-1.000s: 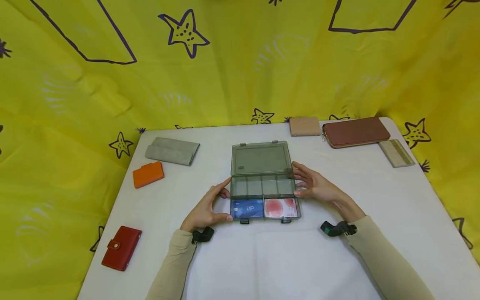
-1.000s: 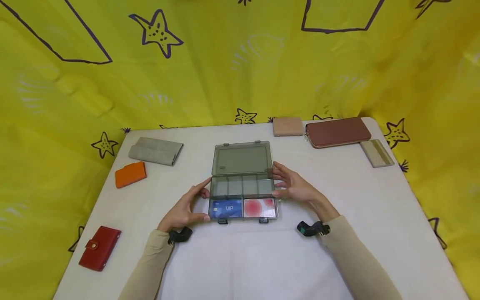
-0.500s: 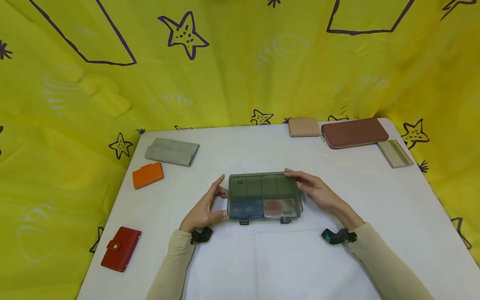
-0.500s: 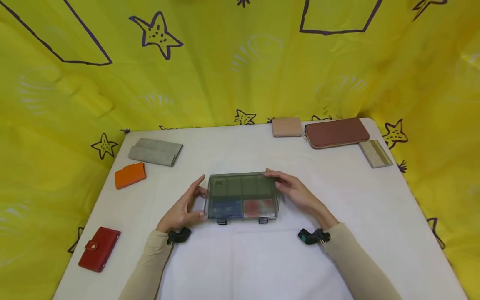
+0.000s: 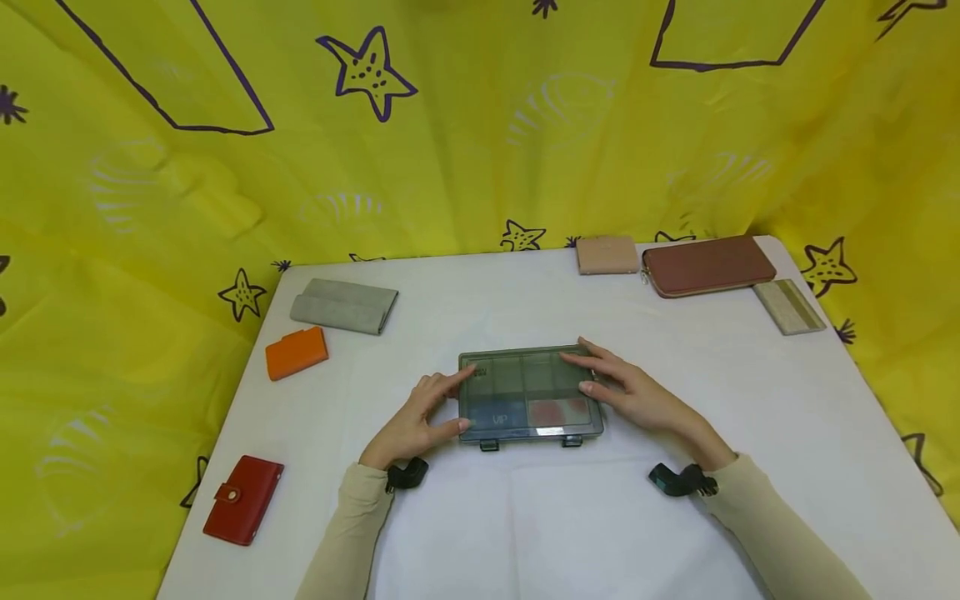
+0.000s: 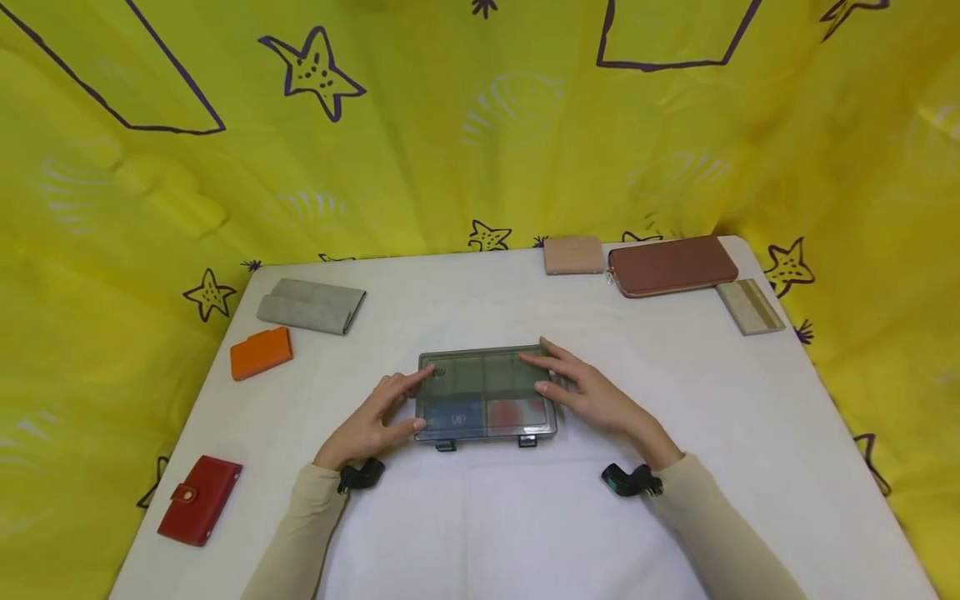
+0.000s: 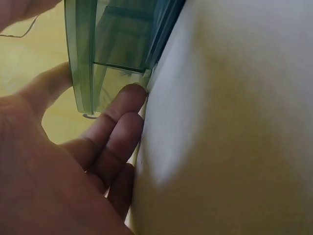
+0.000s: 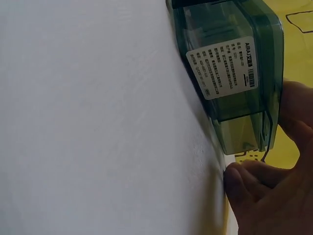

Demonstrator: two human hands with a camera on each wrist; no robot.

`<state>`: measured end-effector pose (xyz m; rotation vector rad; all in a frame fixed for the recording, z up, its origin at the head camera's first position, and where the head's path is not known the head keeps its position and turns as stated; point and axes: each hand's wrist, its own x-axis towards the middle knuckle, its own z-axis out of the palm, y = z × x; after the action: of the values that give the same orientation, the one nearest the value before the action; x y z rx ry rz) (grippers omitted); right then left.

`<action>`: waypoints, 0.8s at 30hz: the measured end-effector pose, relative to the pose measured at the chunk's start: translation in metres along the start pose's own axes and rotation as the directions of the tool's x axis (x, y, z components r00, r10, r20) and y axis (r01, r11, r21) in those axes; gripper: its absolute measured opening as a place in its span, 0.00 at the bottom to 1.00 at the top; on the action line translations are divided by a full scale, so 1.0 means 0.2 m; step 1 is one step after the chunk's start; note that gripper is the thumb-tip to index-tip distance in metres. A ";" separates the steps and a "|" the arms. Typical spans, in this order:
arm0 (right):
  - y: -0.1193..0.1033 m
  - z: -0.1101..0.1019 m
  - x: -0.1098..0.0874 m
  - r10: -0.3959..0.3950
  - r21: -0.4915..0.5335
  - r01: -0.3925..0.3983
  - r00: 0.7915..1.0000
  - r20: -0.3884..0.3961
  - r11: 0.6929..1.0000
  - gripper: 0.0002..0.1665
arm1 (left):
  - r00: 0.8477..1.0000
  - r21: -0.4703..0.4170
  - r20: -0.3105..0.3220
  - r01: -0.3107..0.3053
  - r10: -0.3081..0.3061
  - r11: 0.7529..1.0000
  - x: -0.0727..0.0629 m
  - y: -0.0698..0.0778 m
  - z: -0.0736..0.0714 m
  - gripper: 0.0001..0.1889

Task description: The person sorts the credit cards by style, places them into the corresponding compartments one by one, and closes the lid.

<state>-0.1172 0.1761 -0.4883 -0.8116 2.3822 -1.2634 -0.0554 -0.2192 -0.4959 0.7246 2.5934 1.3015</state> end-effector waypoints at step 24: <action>-0.12 0.18 -0.12 -0.087 -0.182 0.088 0.996 0.012 0.979 0.68 | 0.995 -0.012 0.086 0.054 -0.052 0.998 0.00 0.06 0.07 0.51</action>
<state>-0.0714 0.1570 -0.4882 -0.9808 2.5114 -1.0849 -0.0467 -0.2019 -0.4946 0.6886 2.5154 1.2446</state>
